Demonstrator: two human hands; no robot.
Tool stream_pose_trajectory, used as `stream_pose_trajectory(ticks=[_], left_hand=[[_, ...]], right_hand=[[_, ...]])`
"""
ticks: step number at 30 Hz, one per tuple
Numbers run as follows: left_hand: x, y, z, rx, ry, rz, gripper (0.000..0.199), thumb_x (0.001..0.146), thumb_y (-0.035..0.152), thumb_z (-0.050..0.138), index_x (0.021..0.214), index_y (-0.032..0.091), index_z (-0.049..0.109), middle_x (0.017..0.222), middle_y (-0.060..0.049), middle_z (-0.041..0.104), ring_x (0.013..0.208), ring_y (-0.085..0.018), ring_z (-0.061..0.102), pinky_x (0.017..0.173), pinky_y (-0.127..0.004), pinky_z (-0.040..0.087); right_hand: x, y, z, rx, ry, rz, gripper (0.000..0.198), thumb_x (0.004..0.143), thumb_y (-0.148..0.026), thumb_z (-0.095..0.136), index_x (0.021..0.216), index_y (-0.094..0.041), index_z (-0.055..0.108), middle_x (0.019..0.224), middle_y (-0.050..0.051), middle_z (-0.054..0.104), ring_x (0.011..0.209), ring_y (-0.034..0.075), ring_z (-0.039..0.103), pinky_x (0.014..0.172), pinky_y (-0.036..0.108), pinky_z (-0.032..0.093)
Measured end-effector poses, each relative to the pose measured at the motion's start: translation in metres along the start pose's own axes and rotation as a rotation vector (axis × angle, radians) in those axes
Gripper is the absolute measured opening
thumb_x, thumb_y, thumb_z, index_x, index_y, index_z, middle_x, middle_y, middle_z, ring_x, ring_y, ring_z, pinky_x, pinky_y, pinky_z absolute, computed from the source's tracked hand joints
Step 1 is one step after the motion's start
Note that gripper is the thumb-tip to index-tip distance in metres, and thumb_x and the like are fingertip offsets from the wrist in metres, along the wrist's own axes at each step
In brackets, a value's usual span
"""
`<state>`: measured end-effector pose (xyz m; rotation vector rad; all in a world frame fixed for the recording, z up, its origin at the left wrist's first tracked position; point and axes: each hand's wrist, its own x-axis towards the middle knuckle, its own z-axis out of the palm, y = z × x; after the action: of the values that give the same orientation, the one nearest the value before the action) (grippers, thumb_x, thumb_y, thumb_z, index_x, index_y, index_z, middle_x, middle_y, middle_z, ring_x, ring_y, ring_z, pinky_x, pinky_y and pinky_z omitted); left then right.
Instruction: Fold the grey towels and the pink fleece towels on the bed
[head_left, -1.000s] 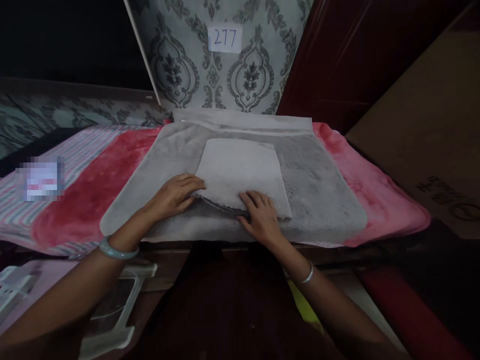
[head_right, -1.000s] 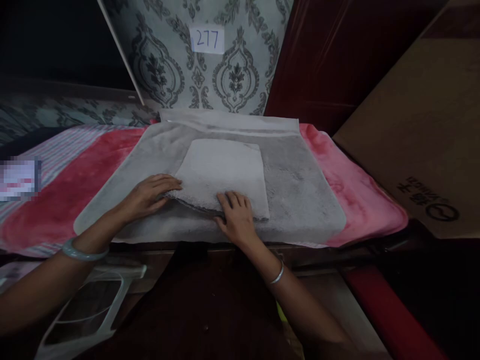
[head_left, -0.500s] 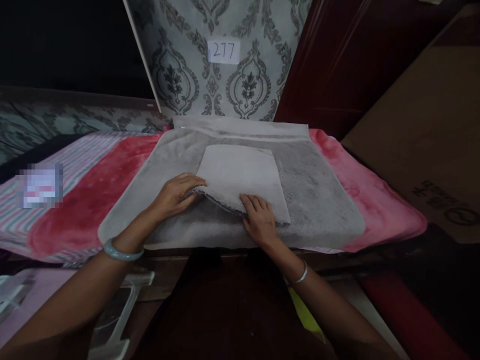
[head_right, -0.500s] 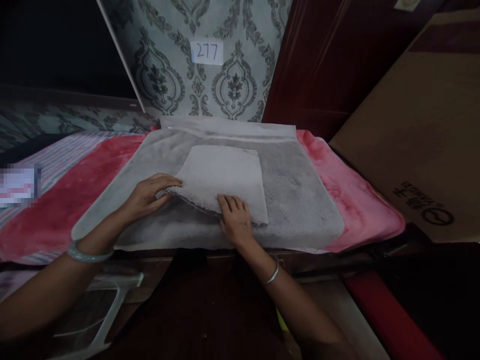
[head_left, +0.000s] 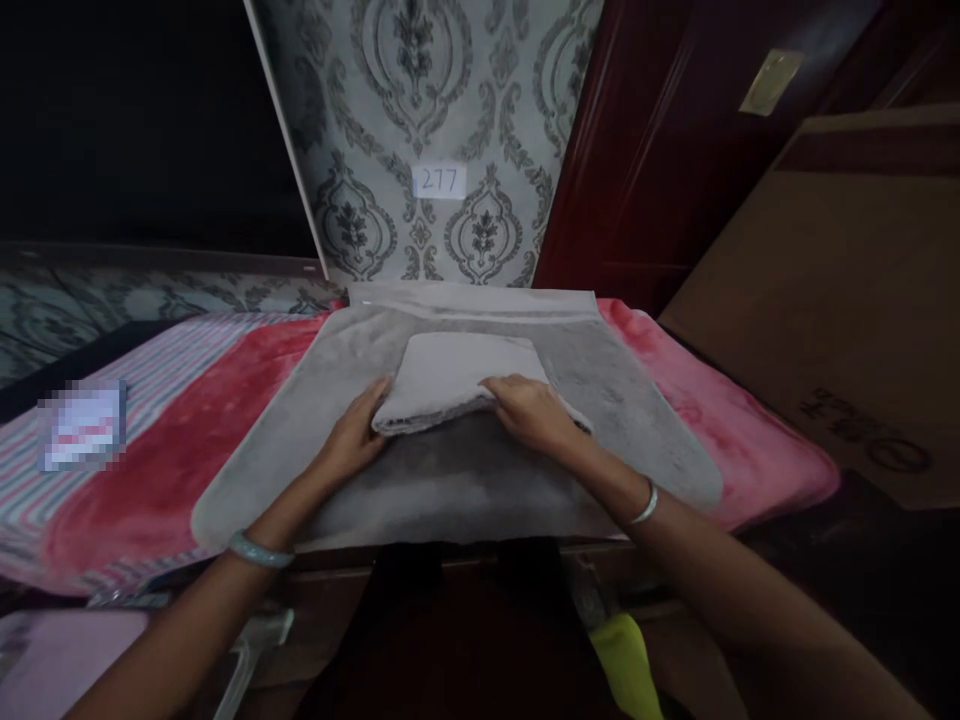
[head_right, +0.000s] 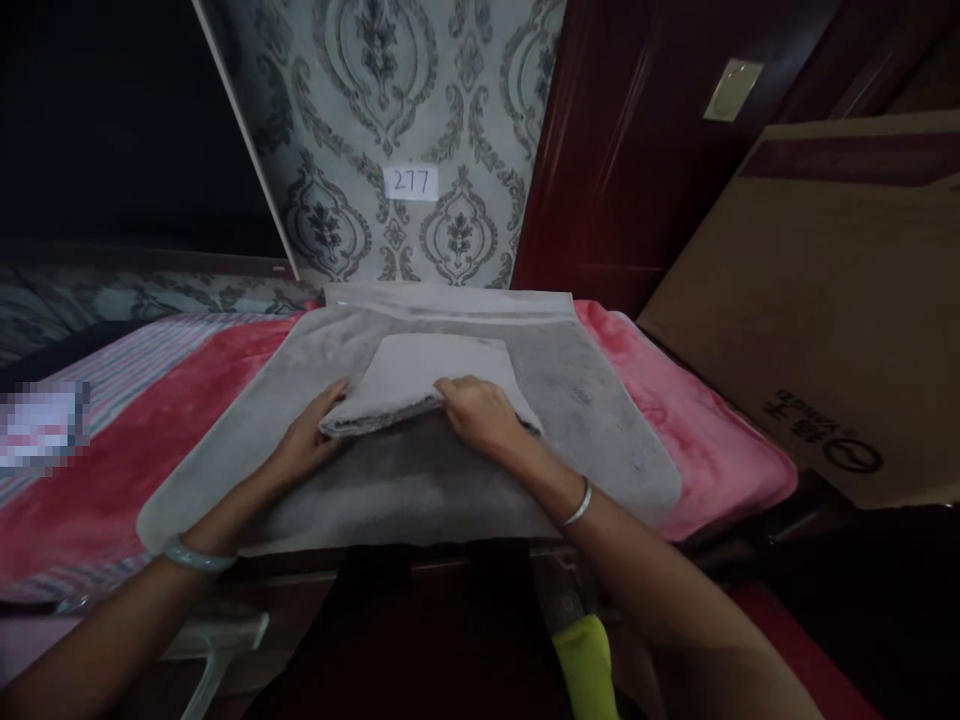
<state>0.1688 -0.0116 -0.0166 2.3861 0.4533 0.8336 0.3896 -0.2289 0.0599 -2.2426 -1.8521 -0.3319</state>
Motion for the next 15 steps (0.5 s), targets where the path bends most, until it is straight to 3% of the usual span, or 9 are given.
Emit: stream_pose_trajectory(ticks=[3,5,10,13,15], left_hand=[[0.005,0.004,0.017,-0.338,0.172,-0.375,0.08,0.072,0.031,0.079,0.144,0.02,0.045,0.149,-0.019,0.05,0.134,-0.033,0.054,0.112,-0.052,0.045],[0.007,0.011,0.031,-0.617,0.226,-0.542,0.081,0.07,0.029,0.083,0.142,0.021,0.045,0.146,-0.018,0.054,0.126,-0.03,0.061,0.108,-0.046,0.049],[0.021,0.033,0.065,-1.135,0.24,-0.686,0.061,0.069,0.025,0.088,0.121,0.023,0.056,0.123,-0.01,0.067,0.115,-0.023,0.067,0.104,-0.036,0.054],[0.037,0.047,0.08,-1.225,0.254,-0.735,0.042,0.073,0.026,0.084,0.107,0.023,0.06,0.109,-0.008,0.07,0.115,-0.023,0.067,0.104,-0.036,0.054],[0.044,0.057,0.087,-1.251,0.289,-0.693,0.037,0.077,0.032,0.081,0.107,0.024,0.062,0.114,-0.007,0.071,0.124,-0.023,0.063,0.106,-0.037,0.053]], right_hand=[[0.034,0.011,-0.041,-0.001,-0.001,0.019,0.028,0.093,-0.019,0.051,0.117,-0.021,0.066,0.109,0.009,0.073,0.101,0.025,0.065,0.08,0.03,0.044],[0.058,0.017,-0.069,0.003,0.036,0.028,0.023,0.093,-0.023,0.054,0.11,-0.02,0.068,0.103,0.008,0.074,0.096,0.024,0.065,0.077,0.029,0.043],[0.106,0.025,-0.136,0.112,0.103,0.042,0.011,0.084,-0.022,0.066,0.091,-0.014,0.069,0.079,0.002,0.065,0.085,0.021,0.062,0.076,0.028,0.044],[0.12,0.026,-0.169,0.365,0.09,0.06,0.007,0.081,-0.018,0.07,0.084,-0.011,0.068,0.073,-0.001,0.06,0.081,0.018,0.061,0.078,0.029,0.047],[0.123,0.029,-0.187,0.573,0.112,0.079,0.008,0.08,-0.016,0.071,0.084,-0.01,0.067,0.075,0.0,0.061,0.08,0.016,0.062,0.08,0.03,0.049]])
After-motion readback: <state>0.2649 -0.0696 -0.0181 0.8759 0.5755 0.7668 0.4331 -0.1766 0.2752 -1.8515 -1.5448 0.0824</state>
